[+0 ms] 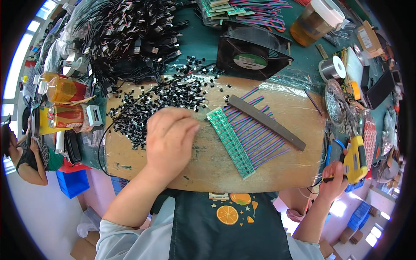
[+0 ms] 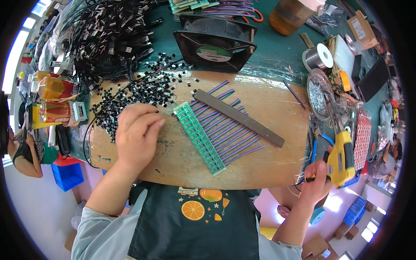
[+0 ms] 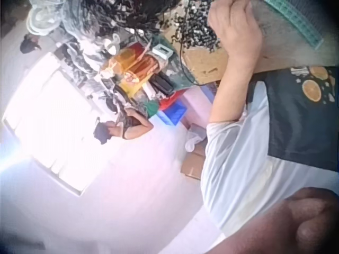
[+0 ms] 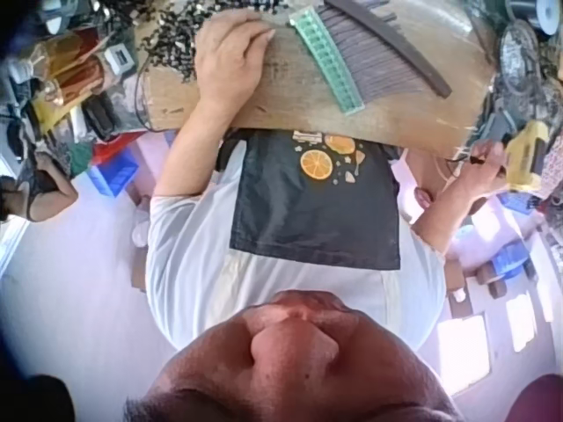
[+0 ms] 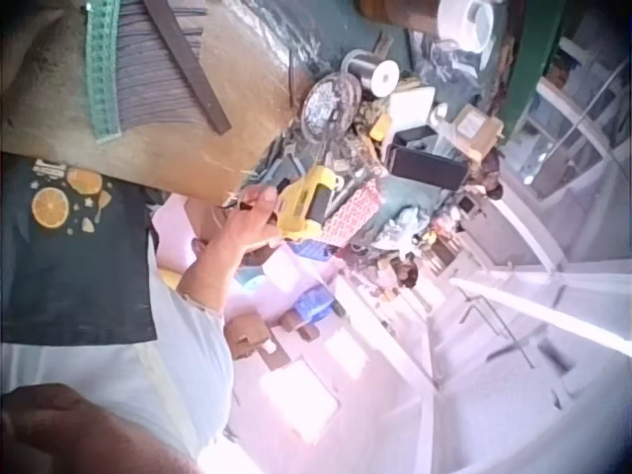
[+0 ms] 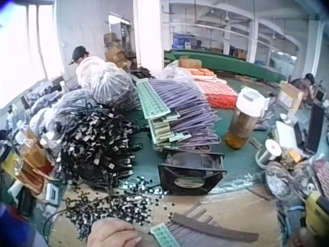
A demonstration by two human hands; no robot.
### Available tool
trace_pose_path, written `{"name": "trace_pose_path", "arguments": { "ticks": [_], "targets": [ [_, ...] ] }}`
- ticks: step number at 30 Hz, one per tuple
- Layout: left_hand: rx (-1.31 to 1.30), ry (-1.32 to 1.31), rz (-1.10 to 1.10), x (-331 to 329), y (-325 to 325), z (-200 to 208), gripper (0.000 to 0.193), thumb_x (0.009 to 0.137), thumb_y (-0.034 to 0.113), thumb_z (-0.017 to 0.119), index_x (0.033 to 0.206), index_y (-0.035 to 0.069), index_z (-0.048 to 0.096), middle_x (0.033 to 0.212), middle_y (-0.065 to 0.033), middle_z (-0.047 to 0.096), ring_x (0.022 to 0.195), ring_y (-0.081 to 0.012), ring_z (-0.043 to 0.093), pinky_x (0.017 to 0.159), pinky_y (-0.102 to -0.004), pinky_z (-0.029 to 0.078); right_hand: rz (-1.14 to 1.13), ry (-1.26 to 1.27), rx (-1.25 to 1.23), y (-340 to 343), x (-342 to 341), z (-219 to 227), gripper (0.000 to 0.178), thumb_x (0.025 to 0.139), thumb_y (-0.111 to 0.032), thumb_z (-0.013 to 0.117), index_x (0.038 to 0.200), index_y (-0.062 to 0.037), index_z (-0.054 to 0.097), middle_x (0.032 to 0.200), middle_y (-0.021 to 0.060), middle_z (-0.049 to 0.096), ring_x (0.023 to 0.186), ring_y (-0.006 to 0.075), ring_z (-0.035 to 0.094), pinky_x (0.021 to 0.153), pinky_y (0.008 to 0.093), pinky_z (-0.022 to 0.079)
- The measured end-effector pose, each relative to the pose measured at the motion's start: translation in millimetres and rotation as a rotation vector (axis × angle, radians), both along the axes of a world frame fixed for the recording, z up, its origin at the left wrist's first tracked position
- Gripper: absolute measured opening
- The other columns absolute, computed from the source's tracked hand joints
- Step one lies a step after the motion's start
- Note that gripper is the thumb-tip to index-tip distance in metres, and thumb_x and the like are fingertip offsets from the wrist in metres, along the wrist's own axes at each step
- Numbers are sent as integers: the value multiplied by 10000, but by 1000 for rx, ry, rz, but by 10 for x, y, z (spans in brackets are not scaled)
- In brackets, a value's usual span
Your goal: The person sorts wired circuit boards by hand, places a metal bar over the wires of one board on the table, and solders small electronic components onto the board using a soldering iron.
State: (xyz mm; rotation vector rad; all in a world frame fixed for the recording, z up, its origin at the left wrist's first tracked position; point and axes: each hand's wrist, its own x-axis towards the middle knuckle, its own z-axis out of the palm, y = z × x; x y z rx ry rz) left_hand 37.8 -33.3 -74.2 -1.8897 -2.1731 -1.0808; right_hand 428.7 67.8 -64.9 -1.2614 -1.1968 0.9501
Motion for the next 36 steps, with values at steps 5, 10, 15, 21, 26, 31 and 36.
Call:
{"name": "trace_pose_path", "arguments": {
  "ticks": [5, 10, 15, 21, 26, 31, 36],
  "targets": [
    [-83, 61, 109, -299, -85, 50, 115, 743, 28, 730, 844, 43, 676, 944, -72, 644, 914, -268, 598, 826, -377, 458, 268, 194, 11, -196, -242, -98, 631, 837, -245, 725, 1296, 69, 426, 615, 17, 448, 488, 105, 406, 418, 251, 333],
    [-156, 90, 11, -290, -59, 46, 121, 743, 76, 728, 853, 96, 683, 941, -18, 616, 901, -231, 570, 786, -366, 407, 500, 308, -236, -516, -625, -176, 661, 803, -264, 756, 1293, 40, 434, 622, 15, 452, 501, 110, 420, 442, 255, 346],
    [-222, 62, -8, -171, -11, 55, 144, 723, 89, 760, 853, 79, 699, 890, -47, 598, 875, -255, 571, 785, -377, 437, 712, 194, -416, -701, -682, -244, 662, 788, -241, 771, 1309, -3, 439, 643, 7, 442, 538, 128, 417, 488, 273, 361],
    [-98, 28, -42, 99, 42, 22, 159, 710, 89, 767, 856, 96, 705, 863, -33, 584, 840, -238, 564, 743, -360, 423, 743, 223, -426, -682, -755, -178, 162, 856, -153, 712, 905, -62, 587, 694, -7, 543, 593, 103, 500, 532, 259, 398],
    [-47, 78, -63, 136, 61, -46, 176, 688, 62, 764, 848, 93, 697, 842, -28, 566, 808, -225, 555, 716, -347, 397, 768, 162, -390, -675, -743, -192, 139, 860, -157, 701, 878, -72, 593, 689, -12, 539, 598, 114, 503, 549, 272, 399],
    [-86, 60, -119, 95, -55, 16, 163, 671, 38, 750, 803, 94, 671, 835, -31, 569, 797, -232, 561, 706, -351, 402, 775, 146, -418, -672, -708, -206, 140, 863, -167, 692, 824, -74, 595, 683, -3, 533, 603, 130, 506, 560, 279, 400],
    [-138, -14, -108, 46, -93, 23, 137, 716, 61, 745, 840, 86, 693, 840, -40, 576, 786, -245, 560, 705, -360, 415, 769, 157, -415, -665, -728, -215, 153, 861, -173, 697, 808, -73, 595, 680, -4, 531, 595, 135, 504, 555, 279, 397]
  ]
}}
